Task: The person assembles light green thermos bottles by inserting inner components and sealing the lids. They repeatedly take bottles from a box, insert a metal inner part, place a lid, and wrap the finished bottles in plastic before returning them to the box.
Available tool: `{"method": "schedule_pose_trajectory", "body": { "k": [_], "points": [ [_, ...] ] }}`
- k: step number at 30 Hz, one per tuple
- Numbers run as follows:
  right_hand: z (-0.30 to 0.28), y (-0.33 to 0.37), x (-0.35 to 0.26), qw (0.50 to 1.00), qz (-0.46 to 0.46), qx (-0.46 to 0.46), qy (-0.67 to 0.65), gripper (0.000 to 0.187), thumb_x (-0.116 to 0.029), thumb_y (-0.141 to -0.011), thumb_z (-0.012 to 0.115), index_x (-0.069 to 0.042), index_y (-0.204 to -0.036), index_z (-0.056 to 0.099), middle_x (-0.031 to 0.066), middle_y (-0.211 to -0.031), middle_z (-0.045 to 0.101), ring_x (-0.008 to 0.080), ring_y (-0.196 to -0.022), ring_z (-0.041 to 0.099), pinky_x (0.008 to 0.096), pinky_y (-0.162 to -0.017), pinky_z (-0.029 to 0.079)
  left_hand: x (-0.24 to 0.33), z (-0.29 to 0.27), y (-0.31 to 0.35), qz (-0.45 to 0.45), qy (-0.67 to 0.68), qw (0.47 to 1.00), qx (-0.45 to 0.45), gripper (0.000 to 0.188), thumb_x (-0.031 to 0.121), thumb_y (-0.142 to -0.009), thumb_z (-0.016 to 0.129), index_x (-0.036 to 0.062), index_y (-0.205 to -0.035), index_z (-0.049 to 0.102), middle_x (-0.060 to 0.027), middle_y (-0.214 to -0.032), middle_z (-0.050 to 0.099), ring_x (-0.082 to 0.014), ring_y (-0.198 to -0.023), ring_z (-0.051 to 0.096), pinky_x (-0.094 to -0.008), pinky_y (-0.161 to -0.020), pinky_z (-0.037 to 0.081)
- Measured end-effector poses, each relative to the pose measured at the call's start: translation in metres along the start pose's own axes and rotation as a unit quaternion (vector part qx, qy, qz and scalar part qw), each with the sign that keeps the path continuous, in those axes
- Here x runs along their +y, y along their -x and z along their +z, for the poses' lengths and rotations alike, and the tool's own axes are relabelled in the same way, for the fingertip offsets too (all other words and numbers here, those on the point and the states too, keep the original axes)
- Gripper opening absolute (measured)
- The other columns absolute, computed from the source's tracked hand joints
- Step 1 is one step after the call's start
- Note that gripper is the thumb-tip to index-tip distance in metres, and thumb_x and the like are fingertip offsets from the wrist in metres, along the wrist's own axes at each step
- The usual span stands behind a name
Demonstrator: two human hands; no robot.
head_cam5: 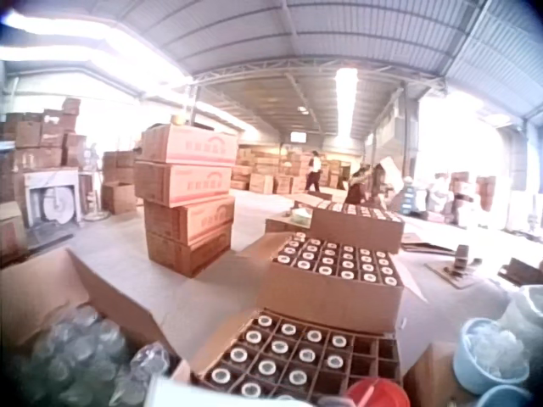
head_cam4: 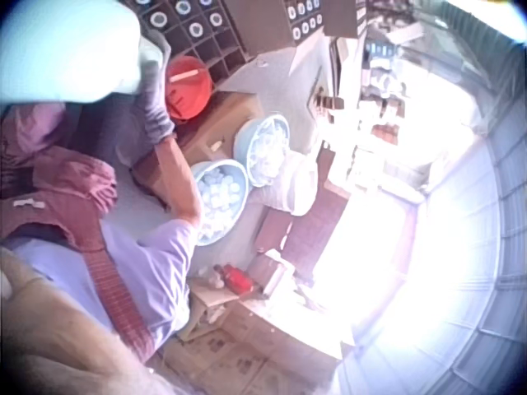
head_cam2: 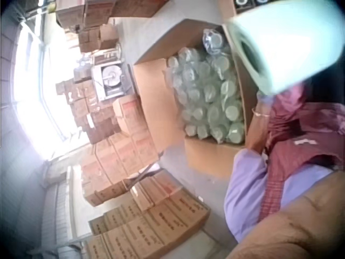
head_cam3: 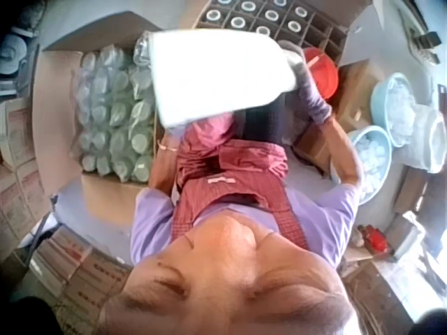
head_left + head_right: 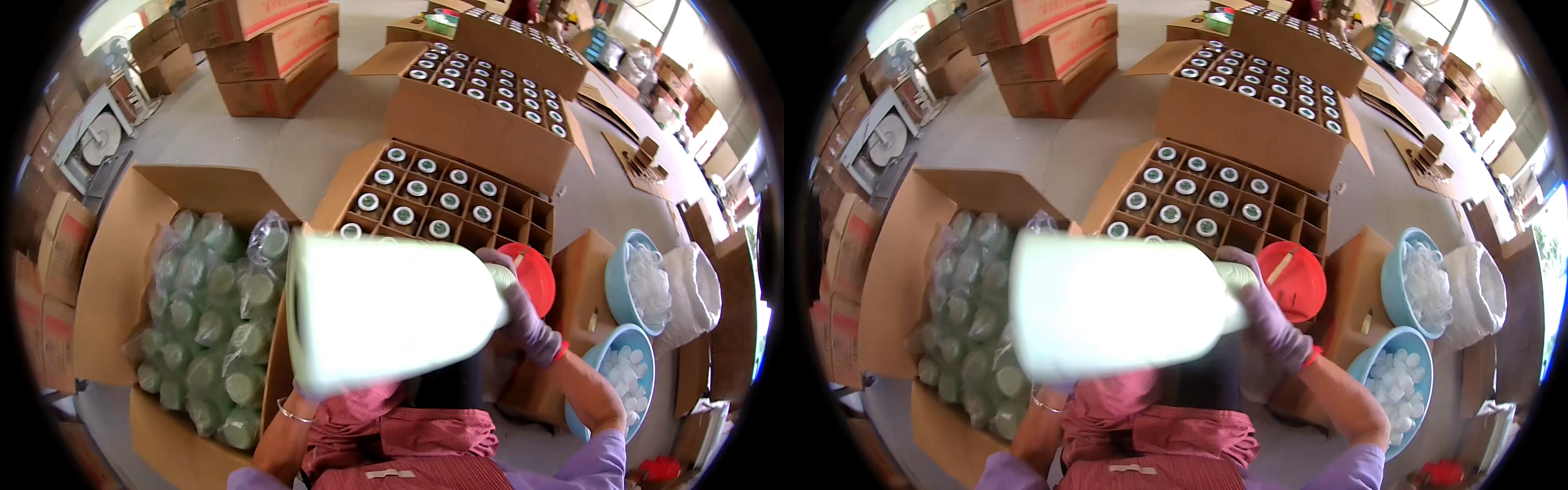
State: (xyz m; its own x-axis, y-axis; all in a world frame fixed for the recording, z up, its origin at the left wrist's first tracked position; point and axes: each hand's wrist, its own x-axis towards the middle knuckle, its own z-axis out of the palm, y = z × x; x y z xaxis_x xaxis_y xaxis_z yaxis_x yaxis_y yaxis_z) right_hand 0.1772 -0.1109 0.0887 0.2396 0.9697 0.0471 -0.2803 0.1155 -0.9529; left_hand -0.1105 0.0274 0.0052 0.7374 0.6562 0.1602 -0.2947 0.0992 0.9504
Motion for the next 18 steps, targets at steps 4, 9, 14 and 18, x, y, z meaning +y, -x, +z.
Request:
{"method": "schedule_pose_trajectory", "body": {
  "k": [4,9,14,18],
  "points": [
    [-0.022,-0.027,-0.025,0.966,0.22,-0.07,-0.113,0.065,-0.044,-0.091,0.062,-0.003,-0.139,0.047,0.0164,-0.13,0.059,0.0265,-0.12,0.058,0.0405,-0.106,0.046,0.051,0.023,-0.04,0.06,-0.208,0.963,-0.159,0.062,0.034,-0.098,0.059,0.0024,-0.147,0.04,-0.0163,-0.145,0.046,-0.0265,-0.133,0.049,-0.0364,-0.11,0.042],
    [-0.018,-0.064,-0.006,0.962,0.155,-0.177,0.138,0.058,-0.031,-0.082,0.071,-0.001,-0.13,0.058,0.0114,-0.122,0.062,0.0231,-0.114,0.06,0.0351,-0.102,0.046,0.01,-0.004,0.002,0.228,-0.563,0.763,-0.22,0.055,0.016,-0.09,0.053,0.0127,-0.144,0.046,-0.0183,-0.14,0.049,-0.0346,-0.133,0.048,-0.0508,-0.113,0.037],
    [0.018,-0.053,0.021,0.901,0.088,-0.305,0.296,0.055,-0.026,-0.079,0.074,-0.002,-0.127,0.061,0.0131,-0.124,0.06,0.0253,-0.118,0.058,0.0368,-0.104,0.044,0.027,-0.137,-0.026,0.205,-0.591,0.776,-0.077,0.042,0.01,-0.081,0.066,0.0058,-0.123,0.061,-0.0184,-0.122,0.06,-0.0377,-0.117,0.057,-0.0491,-0.107,0.043],
    [0.019,-0.065,0.022,0.953,0.186,-0.193,0.141,0.063,-0.043,-0.089,0.069,0.003,-0.13,0.057,0.014,-0.127,0.058,0.0237,-0.121,0.056,0.0381,-0.106,0.042,0.016,-0.281,-0.088,-0.05,-0.768,0.602,0.212,0.036,0.029,-0.09,0.061,0.0187,-0.124,0.068,-0.0166,-0.151,0.042,-0.0414,-0.142,0.032,-0.058,-0.119,0.018]
  ]
}}
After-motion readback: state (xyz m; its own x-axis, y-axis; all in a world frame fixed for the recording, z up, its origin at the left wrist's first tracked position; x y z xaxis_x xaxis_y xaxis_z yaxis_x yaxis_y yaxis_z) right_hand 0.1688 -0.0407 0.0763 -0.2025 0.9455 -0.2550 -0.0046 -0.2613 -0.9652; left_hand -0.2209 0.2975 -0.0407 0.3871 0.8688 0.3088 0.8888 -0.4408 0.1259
